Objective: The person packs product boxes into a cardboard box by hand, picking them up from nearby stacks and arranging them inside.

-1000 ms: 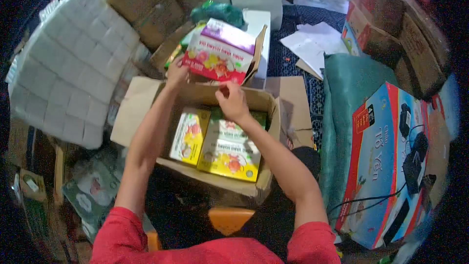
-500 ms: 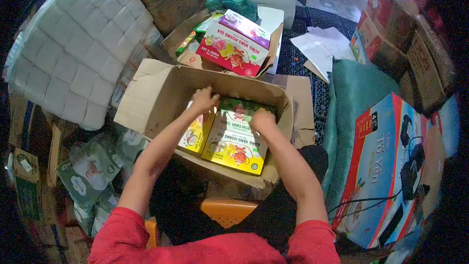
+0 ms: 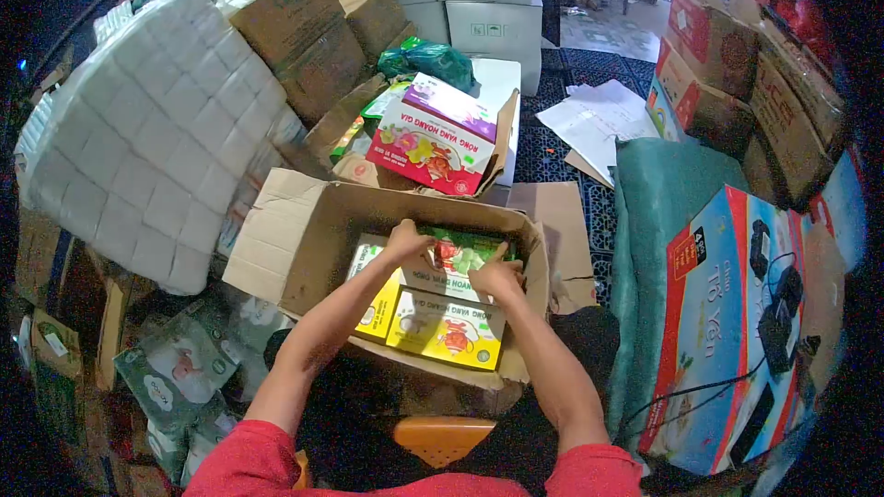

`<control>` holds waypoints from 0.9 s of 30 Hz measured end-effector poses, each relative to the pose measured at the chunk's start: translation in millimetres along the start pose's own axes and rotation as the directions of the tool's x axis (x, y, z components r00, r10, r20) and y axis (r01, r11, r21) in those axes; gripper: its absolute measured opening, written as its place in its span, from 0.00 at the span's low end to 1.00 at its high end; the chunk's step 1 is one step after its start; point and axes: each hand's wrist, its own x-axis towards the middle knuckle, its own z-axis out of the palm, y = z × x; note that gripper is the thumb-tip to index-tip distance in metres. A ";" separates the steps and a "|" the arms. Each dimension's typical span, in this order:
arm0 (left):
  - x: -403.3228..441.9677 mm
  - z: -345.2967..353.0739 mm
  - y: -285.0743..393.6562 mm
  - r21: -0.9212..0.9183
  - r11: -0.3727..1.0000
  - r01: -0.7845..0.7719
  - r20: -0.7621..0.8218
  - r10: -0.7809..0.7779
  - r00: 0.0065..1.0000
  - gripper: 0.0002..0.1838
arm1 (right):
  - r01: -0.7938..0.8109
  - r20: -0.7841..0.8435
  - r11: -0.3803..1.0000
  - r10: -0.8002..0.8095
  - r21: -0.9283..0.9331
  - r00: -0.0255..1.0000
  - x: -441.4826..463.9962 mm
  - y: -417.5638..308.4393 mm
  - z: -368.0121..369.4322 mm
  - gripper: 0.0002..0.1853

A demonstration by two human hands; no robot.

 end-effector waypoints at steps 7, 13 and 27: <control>-90.1 -85.4 31.7 -0.131 0.949 -0.287 -0.178 0.263 0.948 0.30 | 0.257 -0.141 0.961 -0.242 0.099 0.960 -58.2 0.9 -41.7 0.58; -228.3 -161.9 51.5 -0.127 0.784 -0.608 -0.482 0.487 0.728 0.30 | 0.398 0.175 0.705 -0.591 0.587 0.788 -105.3 -7.6 -93.9 0.47; -194.3 -175.0 122.3 -0.214 0.807 -0.550 -0.721 0.249 0.646 0.28 | 0.823 -0.682 0.212 -0.473 0.527 0.559 -100.9 -26.7 -80.0 0.32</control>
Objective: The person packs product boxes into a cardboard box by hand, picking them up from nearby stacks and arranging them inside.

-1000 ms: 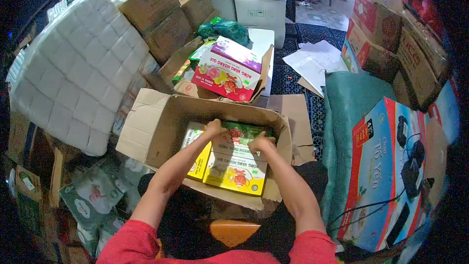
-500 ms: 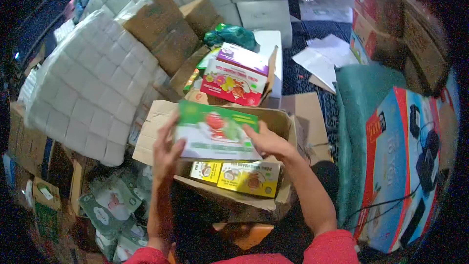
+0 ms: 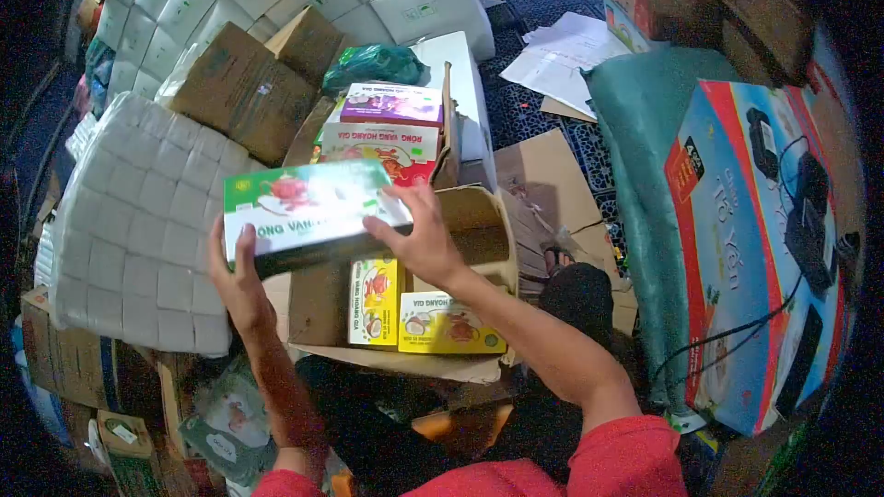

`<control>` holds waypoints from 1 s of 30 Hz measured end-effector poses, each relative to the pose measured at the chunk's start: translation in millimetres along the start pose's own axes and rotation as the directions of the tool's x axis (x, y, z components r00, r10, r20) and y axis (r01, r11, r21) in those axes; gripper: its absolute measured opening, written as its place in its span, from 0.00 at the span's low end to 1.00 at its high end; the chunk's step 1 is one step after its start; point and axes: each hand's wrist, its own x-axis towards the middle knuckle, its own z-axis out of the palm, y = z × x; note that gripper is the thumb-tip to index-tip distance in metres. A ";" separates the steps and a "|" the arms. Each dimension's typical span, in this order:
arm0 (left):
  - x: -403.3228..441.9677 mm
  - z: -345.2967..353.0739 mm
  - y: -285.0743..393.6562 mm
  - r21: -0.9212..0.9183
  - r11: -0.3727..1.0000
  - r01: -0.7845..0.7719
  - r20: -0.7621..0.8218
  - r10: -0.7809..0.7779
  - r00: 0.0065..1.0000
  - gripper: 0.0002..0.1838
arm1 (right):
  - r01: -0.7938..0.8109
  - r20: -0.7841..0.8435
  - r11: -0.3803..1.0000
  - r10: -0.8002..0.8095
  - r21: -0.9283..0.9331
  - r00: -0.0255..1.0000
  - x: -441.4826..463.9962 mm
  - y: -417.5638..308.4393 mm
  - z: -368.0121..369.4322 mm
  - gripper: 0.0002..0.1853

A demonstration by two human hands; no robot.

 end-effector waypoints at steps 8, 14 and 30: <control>155.5 93.5 -49.3 -0.486 0.812 0.323 0.243 -0.230 0.942 0.17 | 0.169 -0.378 0.985 -0.147 0.026 0.914 44.7 20.6 -43.8 0.24; 239.7 193.5 -110.2 -0.445 0.832 0.332 0.130 -0.307 0.943 0.17 | -0.227 -0.298 0.970 0.192 -0.088 0.935 48.7 72.8 -36.5 0.29; 266.2 260.1 -210.8 0.584 0.810 -0.051 0.312 -0.166 0.936 0.20 | -0.145 -0.256 0.963 0.084 -0.228 0.963 65.0 88.7 -4.2 0.31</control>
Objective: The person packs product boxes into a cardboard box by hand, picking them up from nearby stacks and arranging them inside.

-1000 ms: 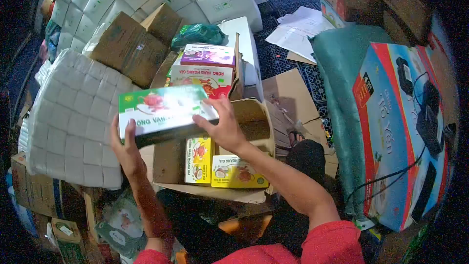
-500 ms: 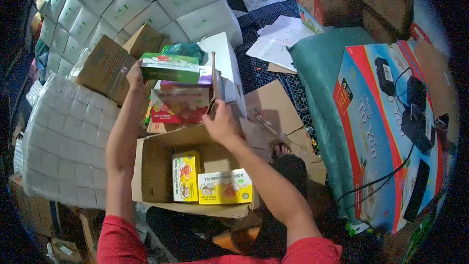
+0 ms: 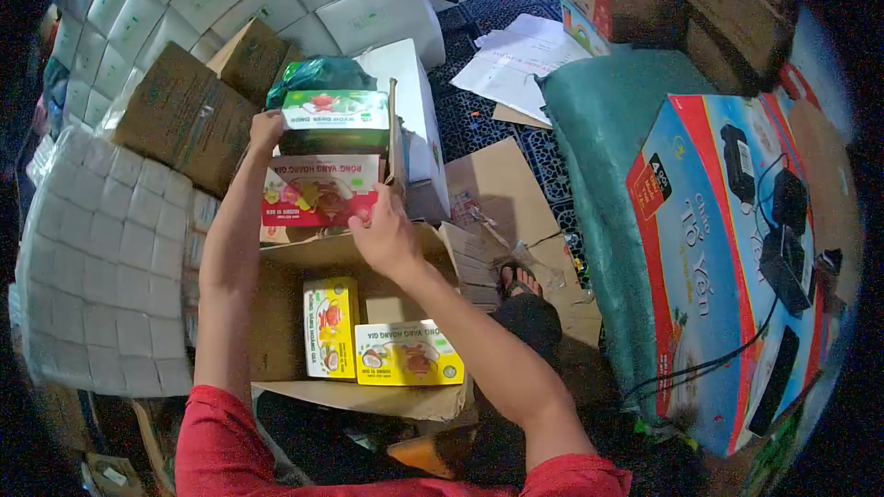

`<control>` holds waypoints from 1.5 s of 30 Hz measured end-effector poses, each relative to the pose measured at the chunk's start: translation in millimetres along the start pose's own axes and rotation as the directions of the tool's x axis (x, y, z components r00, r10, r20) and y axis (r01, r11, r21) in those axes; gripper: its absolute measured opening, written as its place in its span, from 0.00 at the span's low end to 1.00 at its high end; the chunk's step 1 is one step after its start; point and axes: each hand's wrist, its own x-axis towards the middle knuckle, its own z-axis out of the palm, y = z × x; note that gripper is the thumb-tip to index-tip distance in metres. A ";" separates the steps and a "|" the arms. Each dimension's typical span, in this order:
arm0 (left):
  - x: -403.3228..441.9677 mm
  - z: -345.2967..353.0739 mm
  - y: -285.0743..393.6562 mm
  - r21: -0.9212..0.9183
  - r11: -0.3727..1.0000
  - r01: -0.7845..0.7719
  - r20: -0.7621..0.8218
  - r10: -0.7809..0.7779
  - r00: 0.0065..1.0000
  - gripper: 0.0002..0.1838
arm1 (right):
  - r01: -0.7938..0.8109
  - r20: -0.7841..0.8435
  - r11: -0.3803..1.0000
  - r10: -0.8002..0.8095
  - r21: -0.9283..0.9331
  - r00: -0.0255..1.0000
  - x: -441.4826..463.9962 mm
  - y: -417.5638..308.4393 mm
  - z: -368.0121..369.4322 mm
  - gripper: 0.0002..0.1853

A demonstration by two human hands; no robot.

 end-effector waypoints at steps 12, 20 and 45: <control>-53.1 -24.3 33.5 0.497 0.763 -0.412 0.004 0.473 0.881 0.20 | -0.058 0.052 0.997 0.055 0.055 0.997 1.3 -1.7 0.0 0.26; -276.2 -94.3 -6.7 -0.069 0.727 -0.683 -0.478 0.576 0.663 0.12 | 0.016 0.313 1.000 -0.021 0.019 0.950 -9.6 -14.7 -9.8 0.15; -361.8 37.5 -181.0 -0.355 0.477 -0.804 0.773 0.633 0.035 0.10 | 0.545 0.531 0.221 0.674 -0.809 0.514 -105.9 106.2 10.3 0.29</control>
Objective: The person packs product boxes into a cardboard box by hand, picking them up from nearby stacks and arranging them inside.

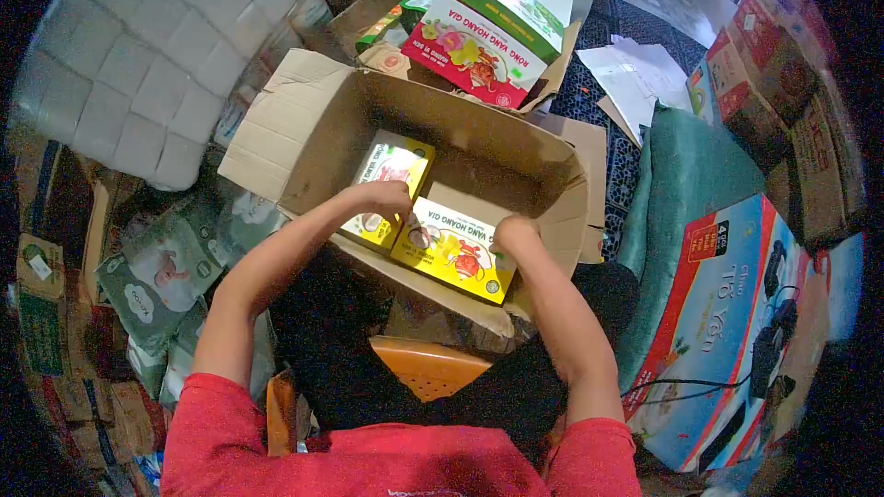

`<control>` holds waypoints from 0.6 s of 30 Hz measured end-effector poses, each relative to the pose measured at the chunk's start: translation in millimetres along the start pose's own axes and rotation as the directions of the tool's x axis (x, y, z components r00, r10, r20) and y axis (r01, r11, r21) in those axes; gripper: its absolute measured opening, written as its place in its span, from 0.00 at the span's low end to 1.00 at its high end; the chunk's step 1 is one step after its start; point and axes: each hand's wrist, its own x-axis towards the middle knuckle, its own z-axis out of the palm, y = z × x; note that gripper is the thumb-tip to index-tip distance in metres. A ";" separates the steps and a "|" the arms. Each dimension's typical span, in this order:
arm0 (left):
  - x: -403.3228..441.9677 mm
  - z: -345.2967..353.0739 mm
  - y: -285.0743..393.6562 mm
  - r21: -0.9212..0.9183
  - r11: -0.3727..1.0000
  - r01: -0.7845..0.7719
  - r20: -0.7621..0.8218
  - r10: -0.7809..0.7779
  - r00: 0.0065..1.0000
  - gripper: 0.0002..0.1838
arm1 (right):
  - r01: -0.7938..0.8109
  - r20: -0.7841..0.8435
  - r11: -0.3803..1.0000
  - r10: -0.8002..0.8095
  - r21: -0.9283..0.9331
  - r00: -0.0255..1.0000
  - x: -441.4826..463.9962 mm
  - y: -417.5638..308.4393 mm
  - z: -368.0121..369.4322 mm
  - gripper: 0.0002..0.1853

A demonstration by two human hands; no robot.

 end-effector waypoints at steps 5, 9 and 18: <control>26.7 7.9 12.4 -0.059 0.986 0.153 0.177 -0.141 0.974 0.19 | 0.069 0.023 0.997 -0.068 -0.034 0.997 15.8 -2.3 22.1 0.23; 59.6 17.2 44.5 -0.659 0.327 0.677 0.355 -0.658 0.664 0.33 | 0.148 0.023 0.978 -0.146 -0.147 0.989 30.9 -4.9 28.1 0.18; 25.9 -4.6 58.9 -0.551 0.578 0.601 0.095 -0.672 0.734 0.21 | 0.008 0.065 0.959 -0.027 0.283 0.998 -24.7 10.5 -12.8 0.21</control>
